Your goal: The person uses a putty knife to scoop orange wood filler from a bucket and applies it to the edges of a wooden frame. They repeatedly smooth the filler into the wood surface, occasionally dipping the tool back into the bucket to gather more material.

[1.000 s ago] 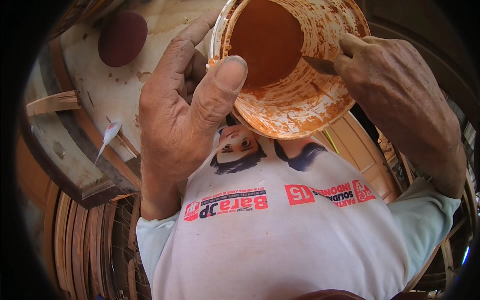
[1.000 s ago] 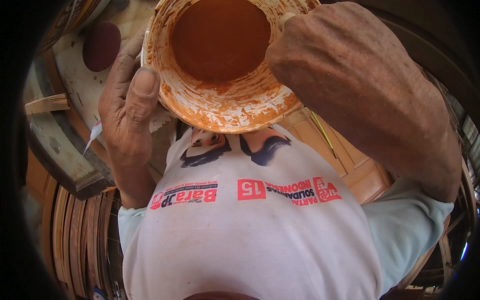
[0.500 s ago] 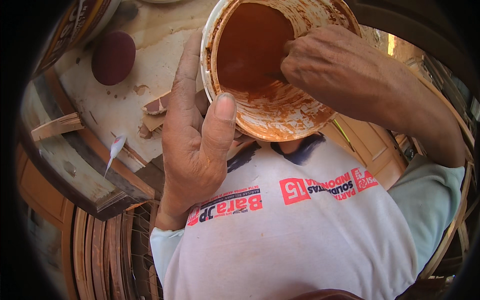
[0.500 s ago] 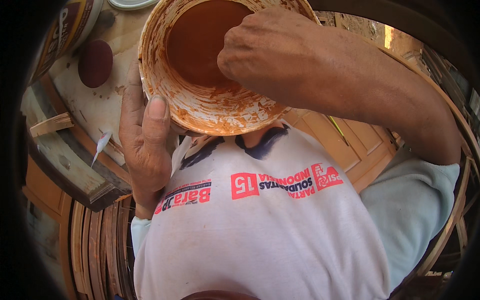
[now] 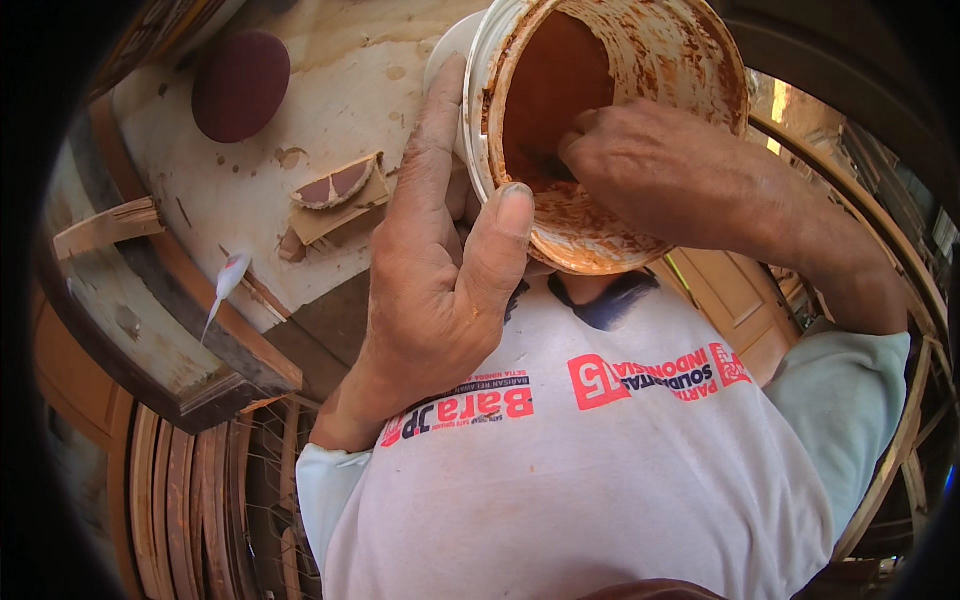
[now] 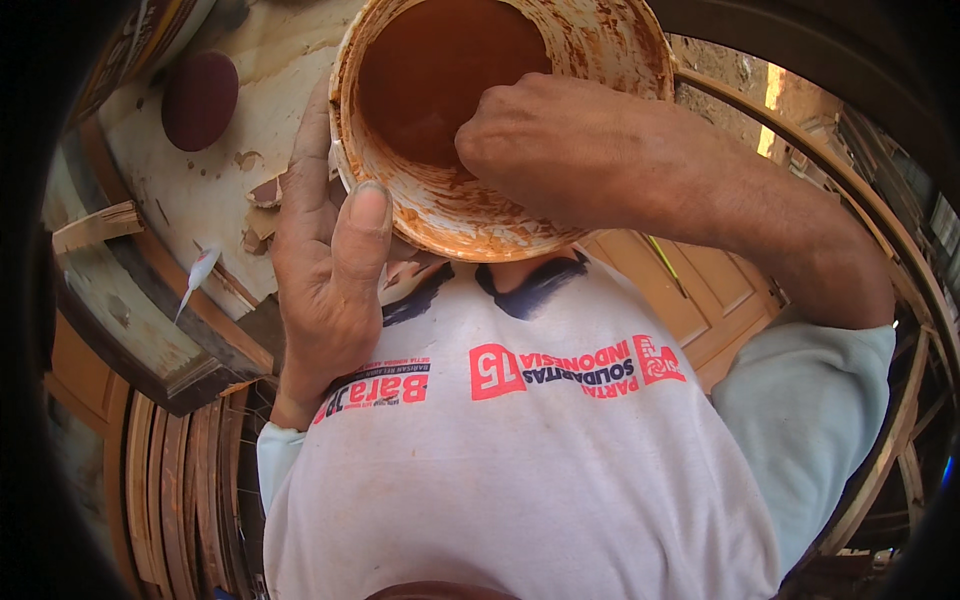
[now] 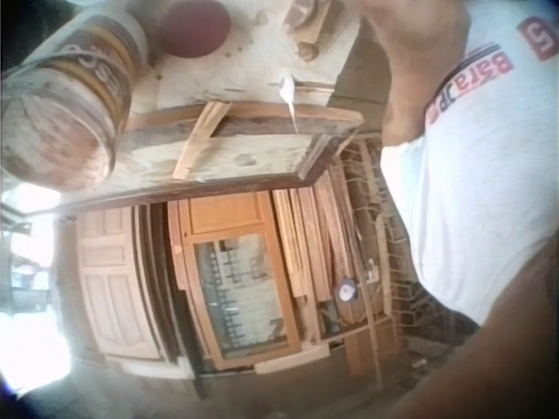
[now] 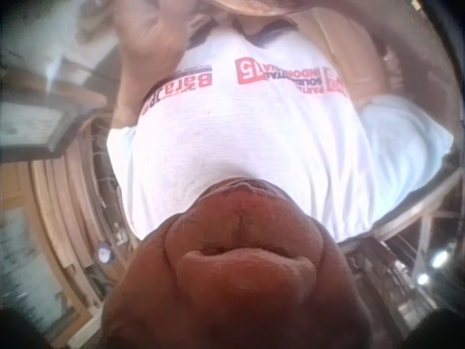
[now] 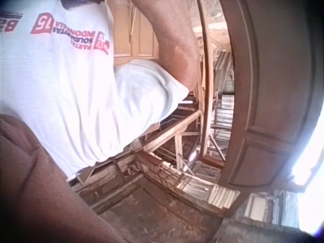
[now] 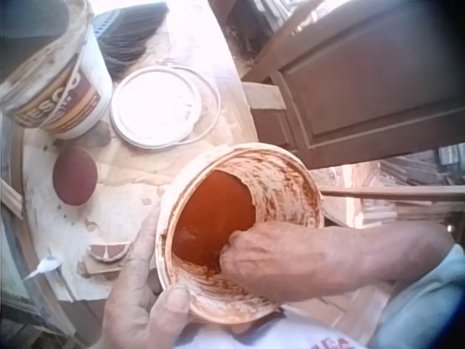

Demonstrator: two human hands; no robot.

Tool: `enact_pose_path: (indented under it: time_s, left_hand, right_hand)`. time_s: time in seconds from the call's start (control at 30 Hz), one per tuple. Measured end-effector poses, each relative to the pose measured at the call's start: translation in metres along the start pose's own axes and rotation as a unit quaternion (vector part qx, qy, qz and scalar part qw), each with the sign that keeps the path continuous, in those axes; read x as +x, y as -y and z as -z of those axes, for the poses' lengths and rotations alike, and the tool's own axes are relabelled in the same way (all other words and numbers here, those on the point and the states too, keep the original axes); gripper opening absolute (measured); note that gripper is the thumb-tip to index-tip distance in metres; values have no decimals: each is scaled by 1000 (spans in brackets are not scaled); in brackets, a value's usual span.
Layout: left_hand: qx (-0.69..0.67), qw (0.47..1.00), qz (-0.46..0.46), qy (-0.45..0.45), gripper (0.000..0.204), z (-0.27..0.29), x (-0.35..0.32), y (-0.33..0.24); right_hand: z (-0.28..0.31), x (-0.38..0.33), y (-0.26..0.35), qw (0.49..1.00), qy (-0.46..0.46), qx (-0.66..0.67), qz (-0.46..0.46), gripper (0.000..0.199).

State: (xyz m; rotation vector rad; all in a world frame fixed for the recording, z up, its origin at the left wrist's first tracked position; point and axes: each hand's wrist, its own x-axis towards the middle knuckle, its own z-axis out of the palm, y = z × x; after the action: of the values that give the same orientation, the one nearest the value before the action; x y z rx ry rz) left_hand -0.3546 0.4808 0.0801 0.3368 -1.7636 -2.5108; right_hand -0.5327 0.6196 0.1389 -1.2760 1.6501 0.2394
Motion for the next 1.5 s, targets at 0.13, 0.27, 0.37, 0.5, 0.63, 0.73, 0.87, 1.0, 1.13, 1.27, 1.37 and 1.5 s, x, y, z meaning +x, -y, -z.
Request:
enact_pose_path:
  time_s: [0.13,0.27,0.37,0.5,0.63,0.73,0.87,1.0,1.13,1.27,1.37,1.5]
  left_hand:
    - [-4,1000,2,10,70,1,0,1]
    - [-34,999,17,9,71,-2,1,-3]
    - [-15,1000,0,6,72,-5,0,-4]
    - [-13,1000,-10,1,74,-12,-6,1]
    - [-50,998,21,-12,77,-19,-13,3]
    - [-36,999,32,-4,77,-14,-14,6]
    - [-17,999,31,3,75,-11,-15,7]
    - [-6,1000,20,6,73,-11,-16,9]
    - [-22,999,29,6,71,-12,-16,8]
    - [-29,999,46,2,68,-11,-18,8]
    - [-101,993,51,-43,66,-26,-17,-2]
    - [-92,994,62,-14,64,-22,-13,0]
  right_hand:
    - [-2,3,2,997,-9,52,-50,15]
    - [11,-2,5,990,-22,46,-129,14]
    - [4,-16,-6,994,-79,-38,-66,12]
    - [-7,-24,-5,986,-83,-143,2,7]
    - [-10,-21,-2,996,-63,-63,-9,9]
    - [-3,-14,4,999,-22,-12,-37,11]
    - [4,-9,9,993,9,34,-113,12]
    - [0,-11,3,993,15,-11,-120,15]
    - [3,-3,10,991,55,45,-116,21]
    - [-2,-3,6,981,0,124,-148,25]
    - [1,-15,3,982,-77,98,-142,25]
    - [-7,-34,-8,973,-204,37,-106,23]
